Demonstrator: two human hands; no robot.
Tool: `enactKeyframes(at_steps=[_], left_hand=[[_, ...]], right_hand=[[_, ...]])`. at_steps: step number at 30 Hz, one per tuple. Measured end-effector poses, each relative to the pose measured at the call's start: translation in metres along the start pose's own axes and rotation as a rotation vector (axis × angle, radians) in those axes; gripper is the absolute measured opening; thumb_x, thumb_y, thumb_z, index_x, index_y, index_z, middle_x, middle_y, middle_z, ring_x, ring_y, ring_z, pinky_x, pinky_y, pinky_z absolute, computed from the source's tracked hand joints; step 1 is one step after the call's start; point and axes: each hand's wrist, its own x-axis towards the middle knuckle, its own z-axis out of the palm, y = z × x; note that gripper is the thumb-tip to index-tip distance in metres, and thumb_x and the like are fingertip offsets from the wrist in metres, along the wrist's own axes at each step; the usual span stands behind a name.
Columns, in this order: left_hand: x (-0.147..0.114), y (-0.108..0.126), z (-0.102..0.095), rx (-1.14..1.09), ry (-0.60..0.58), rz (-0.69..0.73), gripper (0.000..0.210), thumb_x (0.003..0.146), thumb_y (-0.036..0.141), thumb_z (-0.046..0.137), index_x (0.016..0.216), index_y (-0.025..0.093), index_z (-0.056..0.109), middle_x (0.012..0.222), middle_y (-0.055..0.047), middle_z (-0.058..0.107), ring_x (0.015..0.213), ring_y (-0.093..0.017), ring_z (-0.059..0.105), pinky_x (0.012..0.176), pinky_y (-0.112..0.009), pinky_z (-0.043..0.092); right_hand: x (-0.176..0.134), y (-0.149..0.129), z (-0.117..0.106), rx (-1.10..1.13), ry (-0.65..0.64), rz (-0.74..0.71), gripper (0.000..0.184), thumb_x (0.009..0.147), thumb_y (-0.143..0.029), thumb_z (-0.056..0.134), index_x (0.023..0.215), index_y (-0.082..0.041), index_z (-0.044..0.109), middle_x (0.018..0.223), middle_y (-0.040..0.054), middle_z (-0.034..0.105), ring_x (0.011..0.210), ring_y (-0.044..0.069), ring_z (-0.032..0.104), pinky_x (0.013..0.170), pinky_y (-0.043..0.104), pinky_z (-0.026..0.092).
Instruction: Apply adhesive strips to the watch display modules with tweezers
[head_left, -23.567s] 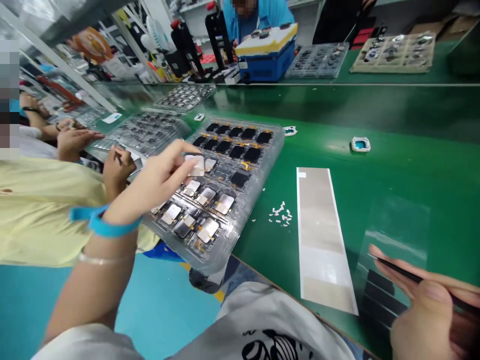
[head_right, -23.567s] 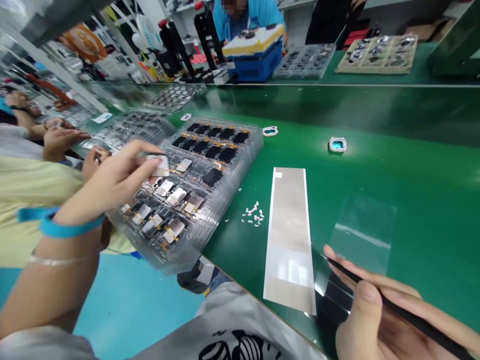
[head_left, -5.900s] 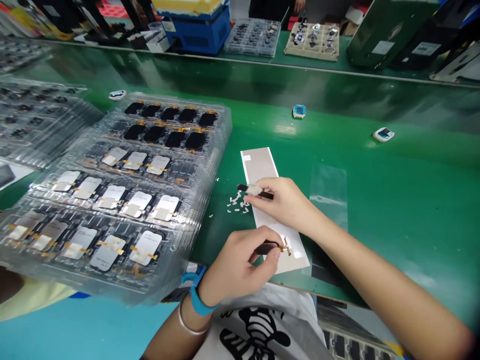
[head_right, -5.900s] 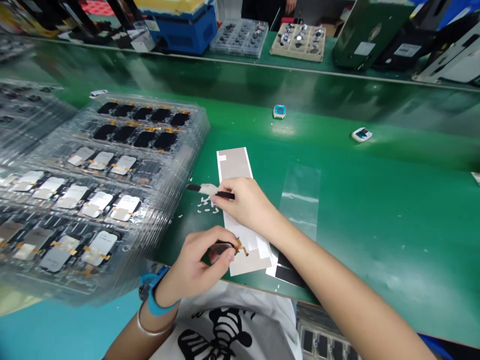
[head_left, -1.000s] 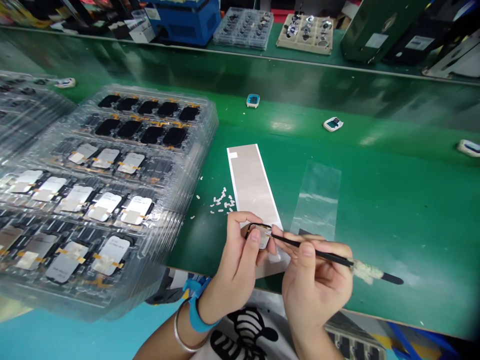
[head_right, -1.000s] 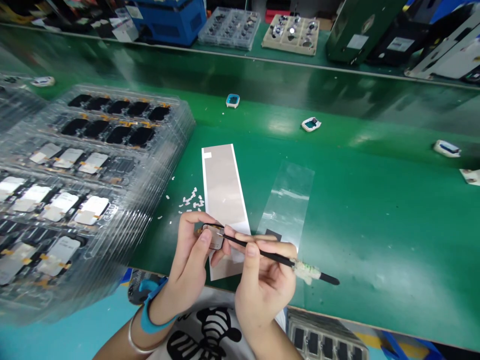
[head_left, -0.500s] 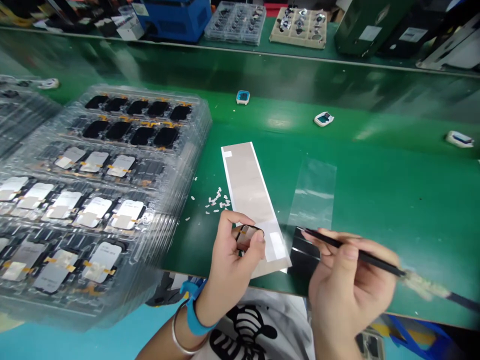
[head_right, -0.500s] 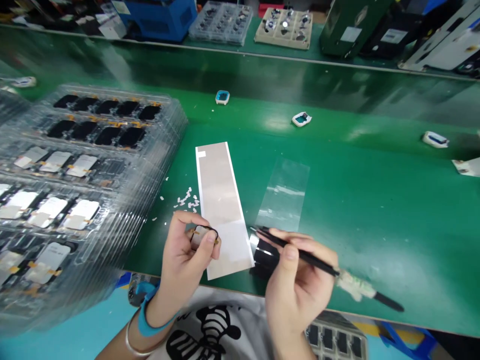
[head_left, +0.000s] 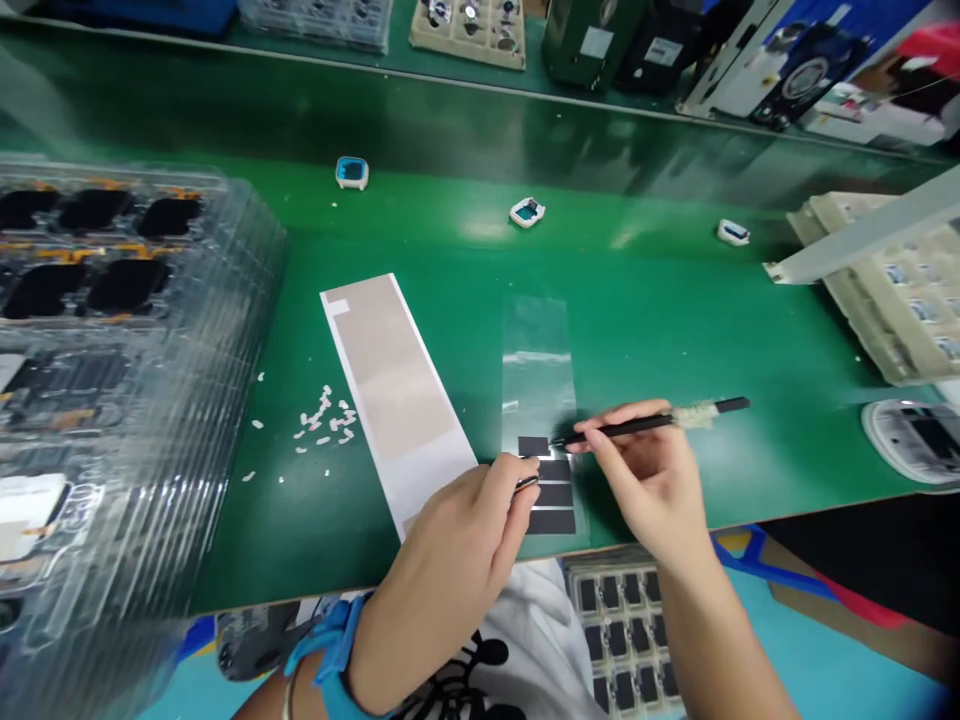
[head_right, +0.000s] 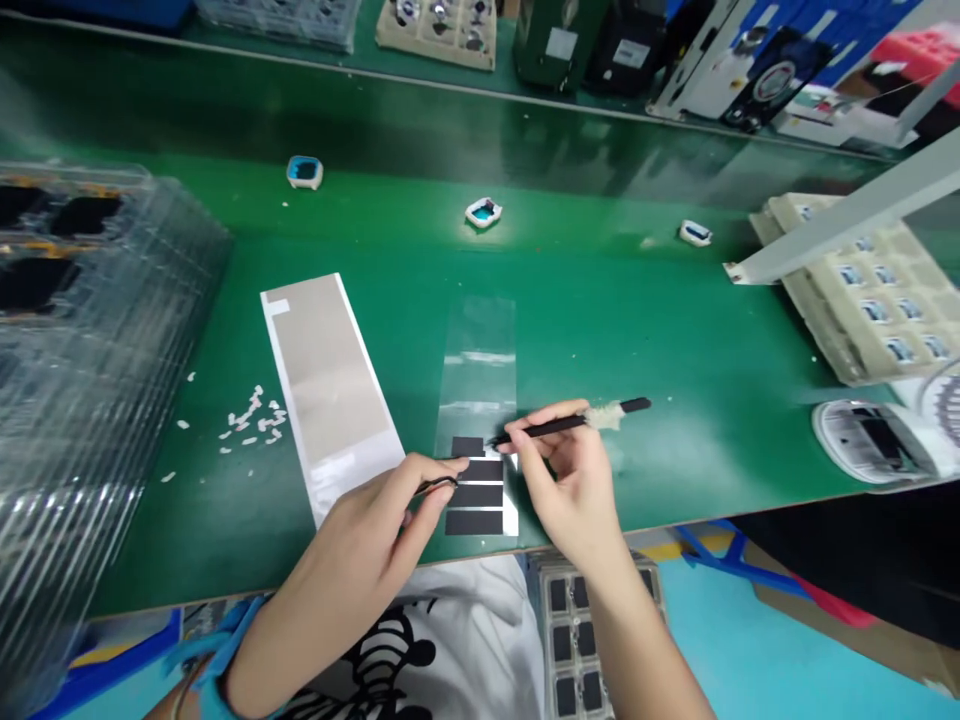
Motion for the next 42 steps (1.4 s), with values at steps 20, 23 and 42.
enactKeyframes(at_steps=[20,23,42], left_hand=[[0.015,-0.005,-0.001,-0.059,0.033,-0.086,0.012,0.105,0.029,0.042,0.104,0.023,0.053,0.091,0.001,0.071,0.058,-0.012,0.06,0.051,-0.023,0.039],[0.015,-0.004,-0.001,-0.067,0.041,-0.077,0.012,0.105,0.028,0.043,0.104,0.023,0.054,0.093,-0.001,0.072,0.065,-0.013,0.064,0.053,-0.023,0.041],[0.017,-0.005,0.001,-0.135,0.061,-0.137,0.01,0.099,0.022,0.049,0.104,0.022,0.058,0.098,-0.002,0.074,0.072,-0.014,0.067,0.05,-0.022,0.041]], right_hand=[[-0.007,0.007,0.0,-0.035,-0.009,-0.028,0.014,0.089,-0.025,0.073,0.092,-0.019,0.059,0.089,0.0001,0.065,0.067,0.013,0.073,0.065,0.024,0.063],[-0.007,0.006,0.001,-0.019,-0.025,-0.017,0.015,0.09,-0.024,0.072,0.092,-0.019,0.059,0.086,-0.0001,0.065,0.066,0.013,0.073,0.066,0.025,0.064],[-0.007,0.006,0.001,-0.048,-0.047,-0.03,0.014,0.092,-0.024,0.069,0.093,-0.02,0.056,0.086,0.0006,0.067,0.067,0.013,0.072,0.066,0.026,0.063]])
